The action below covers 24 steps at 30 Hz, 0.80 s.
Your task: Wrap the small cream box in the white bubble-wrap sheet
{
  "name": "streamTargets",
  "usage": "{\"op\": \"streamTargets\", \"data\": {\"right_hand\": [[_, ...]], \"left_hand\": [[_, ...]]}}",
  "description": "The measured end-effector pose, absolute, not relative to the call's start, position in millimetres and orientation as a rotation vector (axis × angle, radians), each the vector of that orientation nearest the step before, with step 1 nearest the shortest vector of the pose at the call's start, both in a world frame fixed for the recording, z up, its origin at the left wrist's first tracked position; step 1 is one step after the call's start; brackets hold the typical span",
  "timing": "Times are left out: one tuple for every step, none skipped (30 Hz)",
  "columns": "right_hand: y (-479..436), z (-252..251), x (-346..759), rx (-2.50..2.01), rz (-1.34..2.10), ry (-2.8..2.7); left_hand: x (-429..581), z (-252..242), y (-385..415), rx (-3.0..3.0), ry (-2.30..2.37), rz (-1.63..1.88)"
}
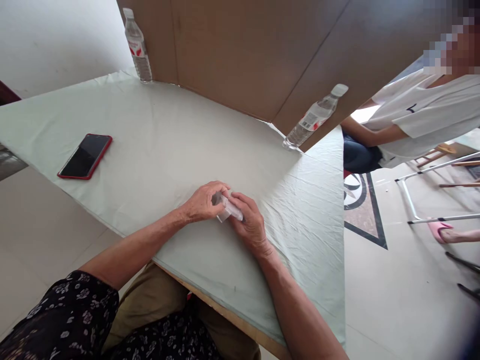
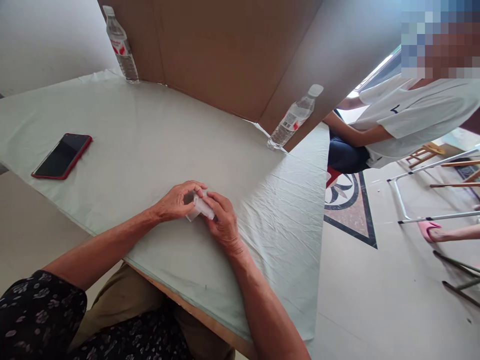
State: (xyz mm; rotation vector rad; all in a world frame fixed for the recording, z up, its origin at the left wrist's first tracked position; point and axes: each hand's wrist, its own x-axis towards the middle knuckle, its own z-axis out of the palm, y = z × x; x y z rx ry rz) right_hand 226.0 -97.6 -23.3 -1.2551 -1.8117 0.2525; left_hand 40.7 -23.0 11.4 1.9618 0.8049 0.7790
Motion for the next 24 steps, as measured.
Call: {"op": "streamTargets", "data": {"right_hand": [[-98,-21,226,-1.277,0.345,-1.734],[-99,-18,226,-1.304,0.451,-1.655],[-99,-16,226,-1.335,0.561,-1.580],[-100,-14,226,-1.366,0.658,-1.515],[-100,-13,226,-1.399,0.729,-1.463],[-101,-11,225,-1.431,0.771,-1.426],[-101,-10,225,-1.458,0.781,-1.405],[-101,-9,225,-1.478,0.771,-1.398],[-102,-8,225,-1.486,0.759,-1.399],[-102,-7,226,-1.478,0.761,-1.410],[-103,-6,226,-1.452,0.781,-1.429],[-104,-6,227,-1.416,0.814,-1.455],[-104,-6,228,-1.380,0.851,-1.485],[-104,-7,228,-1.356,0.880,-1.513],[-104,-7,228,-1.350,0.891,-1.529],[-104,-9,228,-1.358,0.888,-1.532],[-104,-10,228,-1.375,0.882,-1.518],[-104,-12,227,-1.387,0.887,-1.492],[-103,-13,227,-1.386,0.910,-1.457],[-103,-14,226,-1.373,0.952,-1.422],[-103,-15,226,-1.356,1.002,-1.393],[-102,-15,225,-1.346,1.040,-1.372],[-102,-16,226,-1.354,1.049,-1.363],[-102,-16,226,-1.381,1.024,-1.366]], "left_hand": [[40,14,-24,1.941,0.778,0.766],[39,17,-24,1.926,0.744,0.735],[39,19,-24,1.917,0.712,0.692],[39,20,-25,1.908,0.696,0.639],[39,21,-25,1.895,0.700,0.584],[39,20,-24,1.875,0.721,0.536],[39,20,-24,1.841,0.749,0.498],[40,18,-24,1.794,0.771,0.476],[40,17,-23,1.743,0.778,0.469],[40,16,-22,1.698,0.770,0.472],[41,15,-22,1.661,0.754,0.481],[41,14,-21,1.631,0.742,0.491],[41,14,-21,1.607,0.738,0.499],[41,14,-21,1.590,0.744,0.504],[41,15,-21,1.579,0.758,0.507],[41,16,-21,1.570,0.776,0.513],[41,16,-21,1.560,0.791,0.521],[40,18,-20,1.547,0.793,0.525],[40,19,-20,1.528,0.776,0.521],[39,20,-20,1.508,0.743,0.507],[38,21,-20,1.493,0.703,0.482],[38,22,-20,1.491,0.668,0.451],[37,22,-20,1.500,0.647,0.426],[37,22,-20,1.509,0.640,0.415]]}}
